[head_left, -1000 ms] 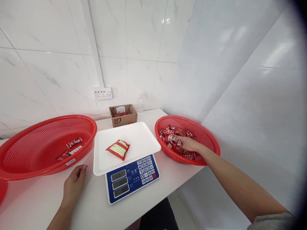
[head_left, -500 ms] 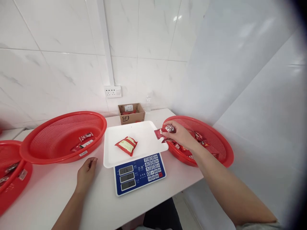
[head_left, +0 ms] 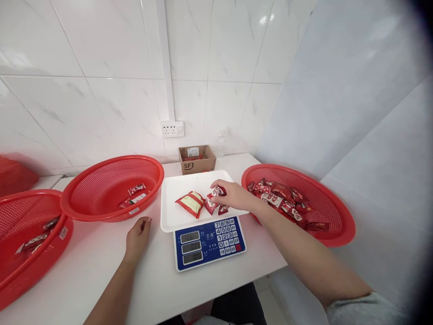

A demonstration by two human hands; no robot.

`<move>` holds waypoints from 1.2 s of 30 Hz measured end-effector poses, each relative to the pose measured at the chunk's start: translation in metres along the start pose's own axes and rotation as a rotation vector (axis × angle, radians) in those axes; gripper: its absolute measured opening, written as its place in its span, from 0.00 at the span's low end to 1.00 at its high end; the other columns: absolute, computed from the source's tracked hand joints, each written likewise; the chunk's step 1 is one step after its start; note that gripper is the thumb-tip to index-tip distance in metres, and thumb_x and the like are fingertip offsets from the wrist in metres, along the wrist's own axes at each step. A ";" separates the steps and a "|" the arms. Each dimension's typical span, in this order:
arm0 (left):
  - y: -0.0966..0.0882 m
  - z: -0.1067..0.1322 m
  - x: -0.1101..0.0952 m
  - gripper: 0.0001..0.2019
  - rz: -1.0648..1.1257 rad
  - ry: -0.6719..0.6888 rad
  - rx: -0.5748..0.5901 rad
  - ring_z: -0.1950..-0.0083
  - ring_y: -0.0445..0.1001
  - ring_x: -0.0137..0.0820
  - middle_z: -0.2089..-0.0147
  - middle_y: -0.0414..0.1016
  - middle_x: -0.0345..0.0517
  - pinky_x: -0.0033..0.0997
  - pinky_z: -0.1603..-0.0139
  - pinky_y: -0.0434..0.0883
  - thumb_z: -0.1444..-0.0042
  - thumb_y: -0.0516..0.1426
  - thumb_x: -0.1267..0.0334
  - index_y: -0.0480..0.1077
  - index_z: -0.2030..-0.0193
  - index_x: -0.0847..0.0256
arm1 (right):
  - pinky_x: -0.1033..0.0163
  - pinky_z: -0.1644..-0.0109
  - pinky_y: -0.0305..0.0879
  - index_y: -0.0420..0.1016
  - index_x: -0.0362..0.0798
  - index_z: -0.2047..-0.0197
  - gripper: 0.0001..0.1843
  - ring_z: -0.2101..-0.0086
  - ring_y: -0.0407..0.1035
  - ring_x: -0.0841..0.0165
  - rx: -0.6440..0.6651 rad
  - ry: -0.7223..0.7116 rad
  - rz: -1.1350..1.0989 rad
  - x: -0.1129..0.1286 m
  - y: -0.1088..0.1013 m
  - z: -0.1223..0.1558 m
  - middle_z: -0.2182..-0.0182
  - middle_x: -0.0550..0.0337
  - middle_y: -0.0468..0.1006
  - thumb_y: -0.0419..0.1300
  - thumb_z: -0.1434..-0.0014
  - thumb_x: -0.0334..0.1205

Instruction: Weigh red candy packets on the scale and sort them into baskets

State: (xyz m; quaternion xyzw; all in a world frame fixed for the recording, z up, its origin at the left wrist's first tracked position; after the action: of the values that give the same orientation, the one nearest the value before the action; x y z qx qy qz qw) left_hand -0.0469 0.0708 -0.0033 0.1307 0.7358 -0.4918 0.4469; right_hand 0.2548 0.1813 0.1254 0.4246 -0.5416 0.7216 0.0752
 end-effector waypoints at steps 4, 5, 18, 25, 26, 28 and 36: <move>0.001 -0.001 0.000 0.15 0.003 0.005 0.006 0.73 0.66 0.31 0.76 0.68 0.37 0.27 0.70 0.64 0.47 0.48 0.48 0.68 0.66 0.57 | 0.67 0.72 0.60 0.69 0.53 0.55 0.16 0.75 0.67 0.71 -0.053 0.019 0.181 0.000 -0.006 0.001 0.71 0.62 0.73 0.58 0.48 0.45; 0.002 -0.001 0.001 0.15 0.004 0.004 0.008 0.73 0.66 0.30 0.76 0.67 0.37 0.27 0.70 0.64 0.47 0.48 0.48 0.67 0.66 0.57 | 0.67 0.71 0.59 0.69 0.53 0.55 0.16 0.74 0.66 0.71 -0.084 0.027 0.227 0.000 -0.010 0.001 0.71 0.62 0.73 0.58 0.48 0.45; 0.000 -0.001 -0.001 0.15 0.001 -0.009 0.015 0.72 0.67 0.32 0.75 0.68 0.38 0.28 0.69 0.65 0.47 0.49 0.48 0.68 0.67 0.57 | 0.64 0.70 0.70 0.67 0.51 0.56 0.15 0.75 0.70 0.72 -0.206 0.117 -0.108 -0.021 -0.046 0.012 0.71 0.64 0.73 0.58 0.47 0.45; 0.001 -0.001 0.000 0.16 -0.005 -0.014 0.012 0.72 0.68 0.31 0.75 0.69 0.38 0.28 0.68 0.65 0.47 0.48 0.48 0.68 0.66 0.57 | 0.60 0.65 0.76 0.65 0.49 0.57 0.13 0.72 0.70 0.73 -0.111 0.127 -0.603 -0.012 -0.002 -0.014 0.72 0.64 0.68 0.58 0.45 0.41; 0.001 -0.001 0.000 0.15 -0.006 -0.014 0.012 0.72 0.68 0.31 0.75 0.69 0.37 0.28 0.69 0.65 0.47 0.48 0.48 0.68 0.66 0.57 | 0.59 0.65 0.76 0.65 0.49 0.57 0.13 0.72 0.70 0.73 -0.114 0.129 -0.623 -0.012 0.003 -0.019 0.71 0.64 0.68 0.58 0.45 0.41; 0.001 0.000 0.000 0.15 -0.008 -0.013 0.011 0.73 0.67 0.31 0.76 0.68 0.37 0.28 0.69 0.65 0.47 0.48 0.48 0.68 0.66 0.57 | 0.59 0.65 0.76 0.65 0.50 0.56 0.12 0.69 0.70 0.72 -0.152 0.123 -0.620 -0.015 0.009 -0.029 0.69 0.63 0.68 0.57 0.45 0.40; 0.001 -0.001 -0.001 0.16 -0.002 0.006 0.008 0.72 0.69 0.32 0.74 0.71 0.38 0.28 0.69 0.65 0.47 0.48 0.48 0.68 0.66 0.57 | 0.57 0.52 0.65 0.65 0.53 0.51 0.17 0.59 0.66 0.67 -0.409 0.012 -0.343 -0.021 -0.011 -0.018 0.60 0.62 0.71 0.55 0.45 0.44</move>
State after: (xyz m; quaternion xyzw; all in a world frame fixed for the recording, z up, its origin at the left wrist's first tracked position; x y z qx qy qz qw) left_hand -0.0463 0.0720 -0.0028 0.1333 0.7353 -0.4949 0.4435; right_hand 0.2646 0.2081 0.1175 0.4818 -0.5958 0.5763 0.2841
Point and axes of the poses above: each hand's wrist, its own z-axis away from the middle knuckle, its own y-axis out of the palm, x = y × z, the point moved 8 cm from there along -z, towards the middle knuckle
